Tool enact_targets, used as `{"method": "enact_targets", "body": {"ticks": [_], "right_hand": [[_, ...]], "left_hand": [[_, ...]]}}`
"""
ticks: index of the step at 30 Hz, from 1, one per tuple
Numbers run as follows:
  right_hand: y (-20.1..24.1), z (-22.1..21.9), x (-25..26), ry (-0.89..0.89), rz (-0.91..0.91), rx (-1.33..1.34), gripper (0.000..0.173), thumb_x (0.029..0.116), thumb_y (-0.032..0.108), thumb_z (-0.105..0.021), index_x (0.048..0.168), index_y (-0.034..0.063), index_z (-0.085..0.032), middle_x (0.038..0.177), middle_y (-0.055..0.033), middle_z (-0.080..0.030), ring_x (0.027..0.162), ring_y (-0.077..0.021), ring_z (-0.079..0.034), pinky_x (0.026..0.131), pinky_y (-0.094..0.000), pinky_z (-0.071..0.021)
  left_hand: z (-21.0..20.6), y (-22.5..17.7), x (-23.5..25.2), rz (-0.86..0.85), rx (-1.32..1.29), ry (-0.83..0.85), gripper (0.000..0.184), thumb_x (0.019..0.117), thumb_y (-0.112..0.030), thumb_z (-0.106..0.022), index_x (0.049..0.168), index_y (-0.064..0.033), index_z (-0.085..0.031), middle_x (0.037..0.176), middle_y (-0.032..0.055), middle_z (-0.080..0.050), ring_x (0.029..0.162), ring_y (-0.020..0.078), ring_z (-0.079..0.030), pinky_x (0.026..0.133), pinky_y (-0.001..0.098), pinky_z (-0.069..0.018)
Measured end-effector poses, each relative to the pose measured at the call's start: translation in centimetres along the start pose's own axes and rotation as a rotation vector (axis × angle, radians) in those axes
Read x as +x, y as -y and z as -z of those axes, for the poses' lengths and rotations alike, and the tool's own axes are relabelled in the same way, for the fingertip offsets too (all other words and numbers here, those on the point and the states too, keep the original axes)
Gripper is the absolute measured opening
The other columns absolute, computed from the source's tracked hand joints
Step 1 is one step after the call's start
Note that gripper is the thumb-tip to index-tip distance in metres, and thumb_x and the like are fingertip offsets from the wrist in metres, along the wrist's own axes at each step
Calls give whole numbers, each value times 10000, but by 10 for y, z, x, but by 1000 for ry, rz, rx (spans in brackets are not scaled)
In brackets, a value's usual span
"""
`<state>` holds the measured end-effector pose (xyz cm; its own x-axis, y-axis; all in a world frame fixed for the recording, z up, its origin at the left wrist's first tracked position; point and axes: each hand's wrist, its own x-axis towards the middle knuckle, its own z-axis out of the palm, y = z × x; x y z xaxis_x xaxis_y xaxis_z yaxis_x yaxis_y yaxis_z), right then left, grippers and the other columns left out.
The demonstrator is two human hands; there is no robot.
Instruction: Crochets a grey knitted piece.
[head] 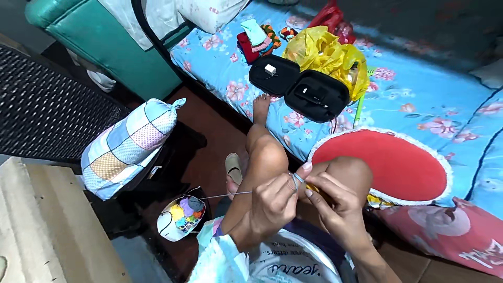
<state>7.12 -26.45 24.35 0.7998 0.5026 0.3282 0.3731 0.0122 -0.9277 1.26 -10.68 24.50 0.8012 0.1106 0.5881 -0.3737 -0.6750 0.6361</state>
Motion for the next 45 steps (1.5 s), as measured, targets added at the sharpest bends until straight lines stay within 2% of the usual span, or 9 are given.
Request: {"method": "enact_targets", "body": {"ticks": [4, 10, 15, 20, 26, 29, 39, 42, 45], "right_hand": [[-7, 1, 5, 63, -237, 655, 303, 886, 55, -704, 1178, 101, -633, 957, 31, -713, 708, 15, -619, 598, -135, -501], [-23, -6, -1, -111, 307, -166, 108, 968, 101, -575, 1023, 38, -643, 897, -41, -655, 824, 6, -622, 725, -99, -514], [-27, 2, -4, -42, 276, -65, 85, 981, 124, -594, 1032, 78, -643, 908, -8, -633, 836, 10, -609, 735, -102, -506], [-24, 5, -1, 110, -167, 478, 163, 879, 143, -722, 1035, 188, -713, 968, 102, -706, 818, 33, -644, 704, -133, -540], [-16, -13, 6, -43, 29, -59, 165, 912, 104, -599, 1023, -4, -655, 959, -39, -657, 791, 32, -596, 670, -105, -504], [-10, -11, 9, -35, -86, 245, 288, 903, 36, -635, 1185, 18, -694, 1112, -20, -699, 958, -25, -662, 809, -166, -564], [-15, -9, 12, 25, -231, 877, 224, 907, 38, -679, 1124, 55, -731, 936, -18, -744, 626, 48, -571, 530, -107, -441], [-17, -10, 12, 115, -195, 963, 233, 935, 80, -674, 1162, 78, -726, 989, -15, -744, 656, 57, -581, 551, -97, -450], [-17, -8, 13, 155, -174, 991, 250, 942, 84, -674, 1186, 85, -727, 1021, -23, -752, 687, 48, -607, 572, -102, -468]], "left_hand": [[6, -1, 5, 101, -371, 8, 359, 917, 20, -638, 1269, 89, -648, 910, 120, -728, 800, 50, -670, 773, 194, -564], [32, 4, 16, 447, -867, 112, 491, 878, 13, -632, 1362, 76, -583, 886, -31, -722, 776, 48, -682, 755, 256, -599], [42, 16, 18, 590, -1174, 165, 400, 843, 35, -621, 1234, 14, -707, 814, -30, -741, 699, 40, -684, 704, 226, -590], [36, 8, 14, 512, -830, 186, 362, 869, 64, -642, 1227, 53, -691, 1077, 36, -757, 901, 36, -702, 852, 236, -585], [15, 9, 5, 170, -365, 207, 311, 916, 58, -610, 1209, 57, -713, 1015, 141, -746, 916, 91, -699, 869, 220, -561], [21, 9, 5, 202, -477, 187, 229, 934, 24, -616, 1125, 75, -731, 1010, 127, -753, 943, 64, -701, 882, 211, -561], [83, 29, 7, 475, -981, 90, 368, 1036, -385, -553, 846, -165, -779, 883, -40, -762, 933, 91, -722, 936, 304, -556], [70, 30, 7, 396, -1093, 51, 352, 1030, -424, -551, 1138, -178, -780, 1252, 24, -709, 1270, 177, -596, 1126, 364, -428], [58, 20, 13, 388, -980, 137, 709, 987, -406, -617, 1597, -174, -341, 1454, 70, -585, 1325, 214, -558, 1123, 390, -438]]}}
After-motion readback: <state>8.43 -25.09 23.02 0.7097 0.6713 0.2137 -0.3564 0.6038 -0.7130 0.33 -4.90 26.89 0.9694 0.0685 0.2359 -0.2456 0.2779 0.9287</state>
